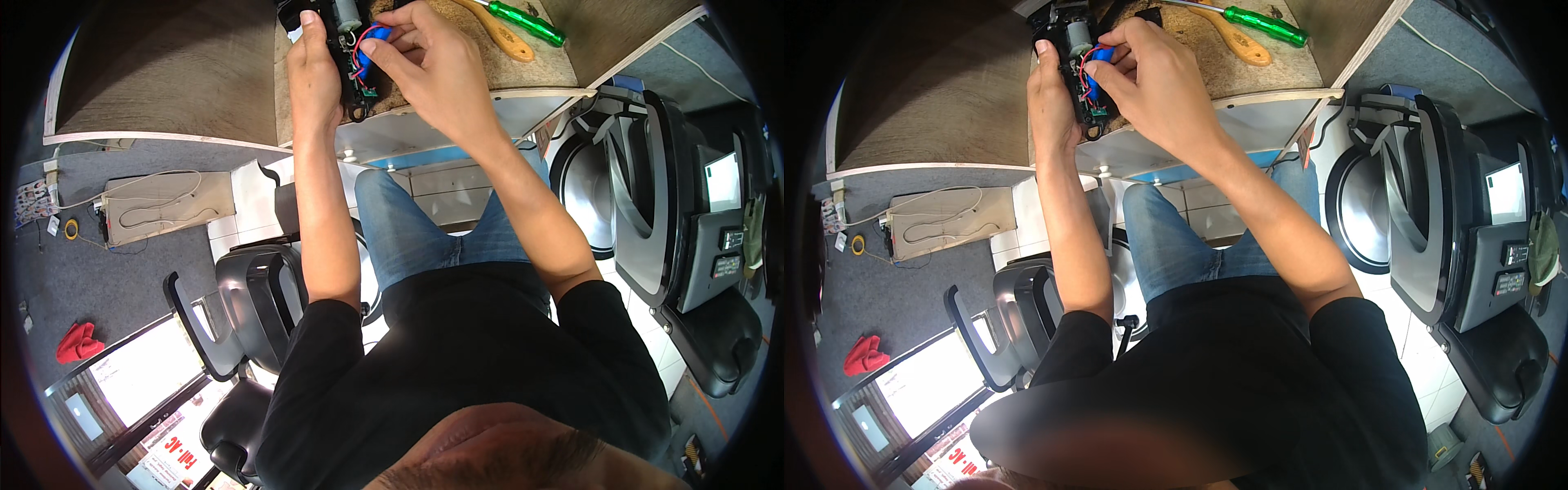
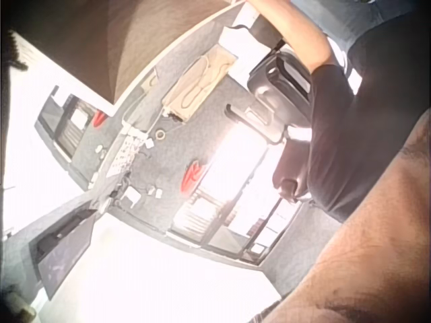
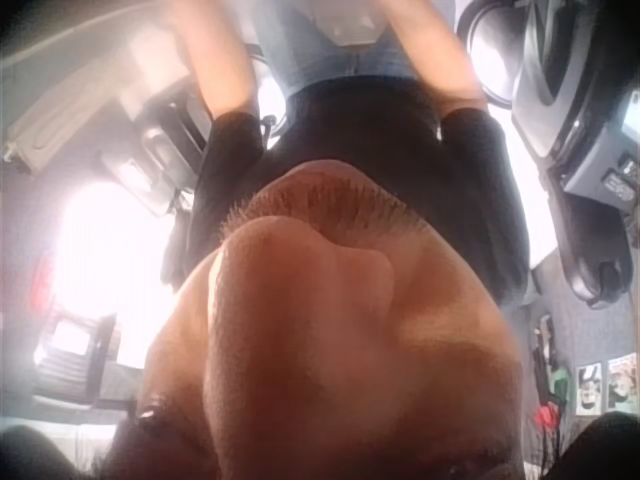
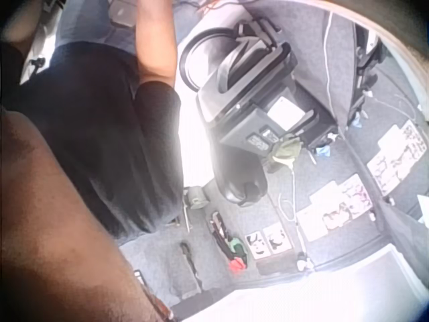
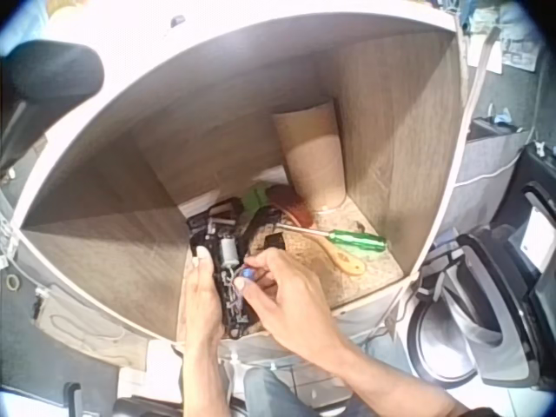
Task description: The person uses a screwdriver to remove screws from a hair clipper, opens the casing, and handles the internal motor and battery components before reassembling parts of the device.
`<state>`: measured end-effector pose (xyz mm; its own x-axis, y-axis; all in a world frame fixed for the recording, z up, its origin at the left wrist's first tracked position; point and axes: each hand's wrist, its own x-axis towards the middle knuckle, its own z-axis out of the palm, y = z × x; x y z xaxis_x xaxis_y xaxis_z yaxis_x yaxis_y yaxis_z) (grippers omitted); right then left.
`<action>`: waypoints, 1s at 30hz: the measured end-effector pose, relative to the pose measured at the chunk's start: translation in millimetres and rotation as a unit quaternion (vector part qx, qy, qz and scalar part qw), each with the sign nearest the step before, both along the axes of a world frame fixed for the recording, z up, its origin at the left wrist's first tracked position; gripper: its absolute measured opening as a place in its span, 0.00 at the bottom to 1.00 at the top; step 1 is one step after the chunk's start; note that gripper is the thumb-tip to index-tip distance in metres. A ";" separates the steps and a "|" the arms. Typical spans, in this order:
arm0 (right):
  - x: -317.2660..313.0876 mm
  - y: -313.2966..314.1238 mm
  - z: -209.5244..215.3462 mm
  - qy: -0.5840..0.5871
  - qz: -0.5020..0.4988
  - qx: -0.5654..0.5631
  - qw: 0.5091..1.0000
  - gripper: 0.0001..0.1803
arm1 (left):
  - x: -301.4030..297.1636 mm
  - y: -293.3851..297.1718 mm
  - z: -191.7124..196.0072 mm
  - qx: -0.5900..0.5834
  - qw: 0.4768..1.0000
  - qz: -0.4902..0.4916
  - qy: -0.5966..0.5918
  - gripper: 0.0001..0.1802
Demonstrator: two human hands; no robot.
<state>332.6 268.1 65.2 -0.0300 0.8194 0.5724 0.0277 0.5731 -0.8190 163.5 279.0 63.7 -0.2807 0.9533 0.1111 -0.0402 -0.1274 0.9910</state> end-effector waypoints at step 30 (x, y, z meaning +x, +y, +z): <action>-5.8 5.1 -6.0 -0.125 -0.006 0.013 0.992 0.13 | -7.3 2.1 -6.0 -0.002 1.000 -0.002 0.016 0.35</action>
<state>326.8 273.2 59.2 -0.1641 0.8060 0.5688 0.2352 0.5919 -0.7709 156.2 281.1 57.8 -0.2738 0.9548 0.1156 -0.0091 -0.1228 0.9924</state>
